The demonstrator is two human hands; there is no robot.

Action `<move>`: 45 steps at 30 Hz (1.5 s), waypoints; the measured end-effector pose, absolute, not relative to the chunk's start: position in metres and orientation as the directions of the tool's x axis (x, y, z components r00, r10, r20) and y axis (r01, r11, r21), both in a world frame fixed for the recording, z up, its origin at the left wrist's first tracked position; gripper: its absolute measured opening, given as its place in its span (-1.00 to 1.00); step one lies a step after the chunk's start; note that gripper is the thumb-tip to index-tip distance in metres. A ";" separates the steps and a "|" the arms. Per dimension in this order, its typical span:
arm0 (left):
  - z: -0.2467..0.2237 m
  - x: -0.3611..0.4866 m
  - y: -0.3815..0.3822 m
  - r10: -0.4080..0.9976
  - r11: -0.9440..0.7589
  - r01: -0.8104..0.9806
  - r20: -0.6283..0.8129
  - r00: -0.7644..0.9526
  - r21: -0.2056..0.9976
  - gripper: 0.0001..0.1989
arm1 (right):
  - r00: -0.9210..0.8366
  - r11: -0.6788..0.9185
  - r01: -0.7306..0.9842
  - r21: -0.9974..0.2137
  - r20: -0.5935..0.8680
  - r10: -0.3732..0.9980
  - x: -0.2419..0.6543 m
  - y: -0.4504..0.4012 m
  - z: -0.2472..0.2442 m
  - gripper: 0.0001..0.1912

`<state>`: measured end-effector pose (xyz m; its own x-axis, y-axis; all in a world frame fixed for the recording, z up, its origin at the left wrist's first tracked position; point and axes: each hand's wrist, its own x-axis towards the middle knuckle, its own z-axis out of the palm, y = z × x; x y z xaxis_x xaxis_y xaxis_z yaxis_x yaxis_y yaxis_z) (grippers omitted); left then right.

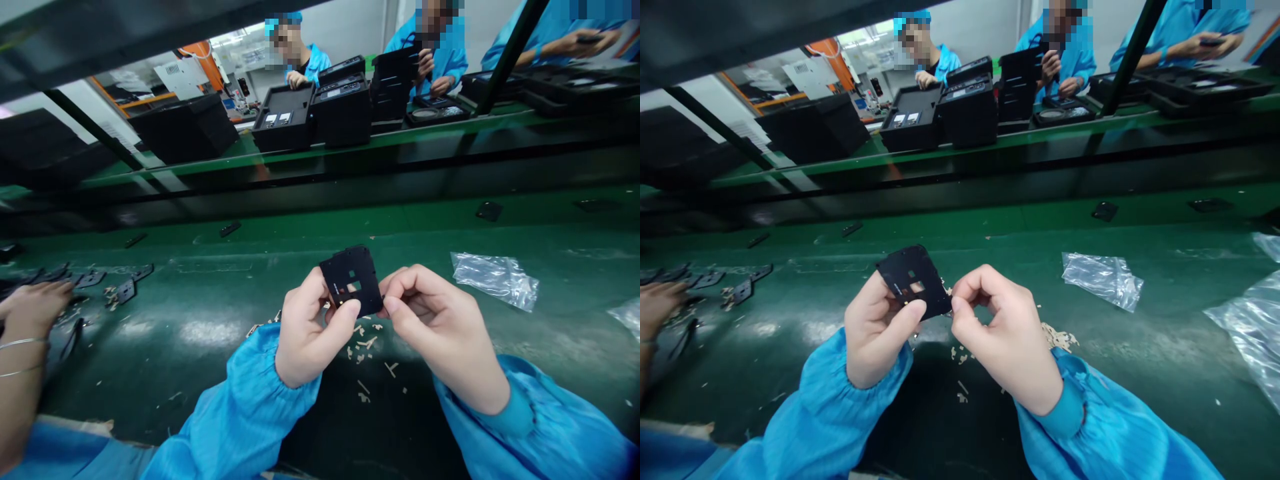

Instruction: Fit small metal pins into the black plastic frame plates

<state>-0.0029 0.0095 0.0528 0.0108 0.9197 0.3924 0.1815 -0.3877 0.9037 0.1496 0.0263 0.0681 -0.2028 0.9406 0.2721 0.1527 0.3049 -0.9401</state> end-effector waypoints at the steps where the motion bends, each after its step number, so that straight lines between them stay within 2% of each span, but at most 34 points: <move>1: 0.052 -0.003 0.011 0.920 -0.389 0.133 0.391 0.008 0.912 -0.87 | -0.208 0.298 0.149 -0.943 0.265 0.942 0.150 0.026 0.068 -0.88; 5: 0.044 -0.005 0.019 0.916 -0.396 -0.122 0.400 0.011 0.910 -0.85 | -0.231 0.298 0.130 -0.946 0.264 0.937 0.150 0.023 0.070 -0.88; 7: 0.040 -0.007 0.023 0.926 -0.361 -0.192 0.375 0.041 0.913 -0.84 | -0.242 0.302 0.140 -0.943 0.264 0.934 0.149 0.021 0.070 -0.88; 10: 0.038 -0.010 0.028 0.928 -0.337 -0.230 0.364 0.085 0.913 -0.84 | -0.259 0.314 0.162 -0.936 0.267 0.928 0.149 0.019 0.071 -0.88; 15: 0.038 -0.012 0.034 0.898 -0.389 -0.244 0.425 0.113 0.888 -0.89 | -0.291 0.319 0.167 -0.933 0.263 0.920 0.147 0.019 0.073 -0.87; 20: 0.034 -0.012 0.036 0.875 -0.424 -0.272 0.468 0.124 0.864 -0.92 | -0.289 0.255 0.074 -0.964 0.224 0.931 0.144 0.020 0.074 -0.87; 25: 0.034 -0.008 0.038 0.936 -0.269 -0.303 0.323 0.143 0.914 -0.80 | -0.336 0.079 -0.127 -0.989 0.118 0.934 0.145 0.022 0.069 -0.91; 28: 0.037 -0.005 0.038 0.956 -0.190 -0.337 0.252 0.150 0.922 -0.75 | -0.416 0.035 -0.191 -0.981 0.113 0.902 0.148 0.022 0.064 -0.94; 32: 0.040 -0.002 0.037 0.958 -0.116 -0.406 0.210 0.196 0.907 -0.78 | -0.460 0.042 -0.173 -0.984 0.119 0.880 0.150 0.022 0.060 -0.85; 36: 0.041 0.000 0.034 0.959 -0.051 -0.466 0.174 0.225 0.883 -0.83 | -0.453 0.134 -0.135 -0.982 0.181 0.873 0.149 0.023 0.061 -0.84; 45: 0.045 0.007 0.028 0.959 0.109 -0.513 0.047 0.280 0.851 -0.79 | -0.465 0.223 -0.208 -0.952 0.297 0.834 0.152 0.024 0.061 -0.84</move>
<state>0.0071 0.0283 0.0451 0.2802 0.9588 0.0465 -0.5134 0.1088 0.8512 0.1515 0.0244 0.0607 -0.4647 0.8342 0.2969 -0.2076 0.2233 -0.9524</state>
